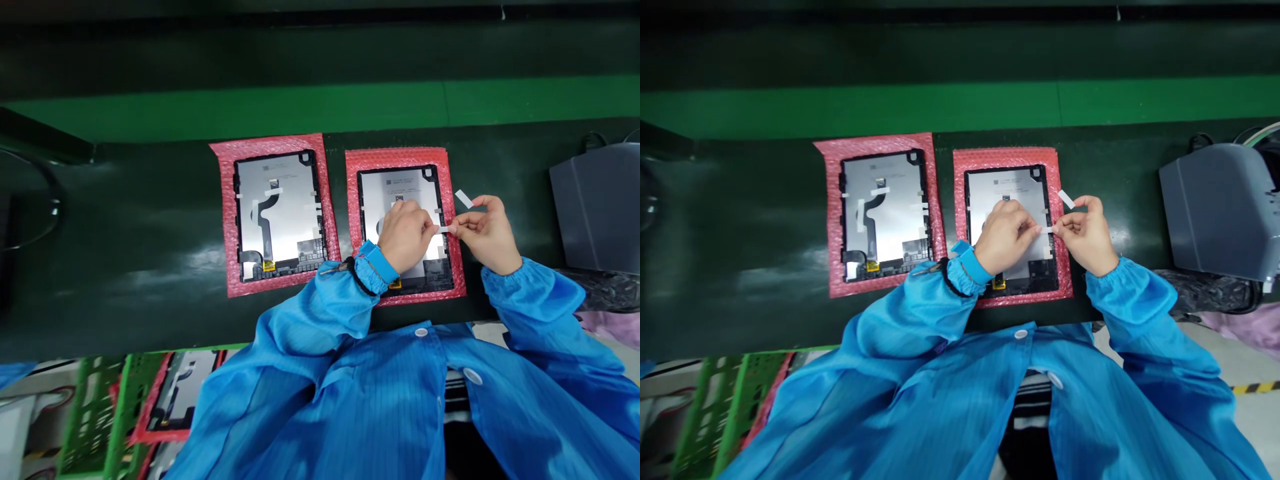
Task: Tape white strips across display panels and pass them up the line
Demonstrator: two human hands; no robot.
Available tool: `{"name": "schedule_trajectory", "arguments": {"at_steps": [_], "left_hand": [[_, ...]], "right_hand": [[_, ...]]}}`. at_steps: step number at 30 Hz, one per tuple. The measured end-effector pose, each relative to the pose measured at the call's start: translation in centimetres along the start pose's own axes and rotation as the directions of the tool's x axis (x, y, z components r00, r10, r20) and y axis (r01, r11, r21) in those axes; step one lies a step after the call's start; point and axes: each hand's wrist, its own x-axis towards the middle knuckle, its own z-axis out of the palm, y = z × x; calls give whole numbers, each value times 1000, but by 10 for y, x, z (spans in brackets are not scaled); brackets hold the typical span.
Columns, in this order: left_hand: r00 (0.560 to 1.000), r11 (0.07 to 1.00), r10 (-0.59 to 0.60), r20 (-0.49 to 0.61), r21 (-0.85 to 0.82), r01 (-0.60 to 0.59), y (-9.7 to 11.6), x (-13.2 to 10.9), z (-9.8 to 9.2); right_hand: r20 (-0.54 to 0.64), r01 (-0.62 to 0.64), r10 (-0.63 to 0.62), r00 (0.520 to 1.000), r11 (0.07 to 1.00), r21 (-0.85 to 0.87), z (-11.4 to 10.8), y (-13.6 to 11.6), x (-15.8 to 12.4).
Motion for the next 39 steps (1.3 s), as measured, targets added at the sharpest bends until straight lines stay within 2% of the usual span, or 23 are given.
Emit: {"name": "schedule_trajectory", "arguments": {"at_steps": [4,10,23,29,33,36,39], "left_hand": [[998,997,-39,42,75,36,0,1,3],[990,990,-102,97,111,91,4,3,2],[982,984,-114,149,154,91,8,4,1],[987,979,-112,114,185,90,9,6,5],[993,983,-92,72,166,79,4,5,6],[998,995,-65,1,76,65,-10,7,-1],[996,995,-23,-88,-103,13,-24,13,-14]], "right_hand": [[-11,-25,24,1000,999,-35,2,9,3],[-20,-44,43,999,997,-61,3,8,4],[22,-88,92,996,987,-136,3,3,8],[20,-105,111,994,973,-208,4,4,12],[-9,-33,32,999,962,-271,-4,13,16],[-62,37,-54,997,970,-241,-16,12,13],[43,63,-58,997,990,-125,-24,1,3]]}}
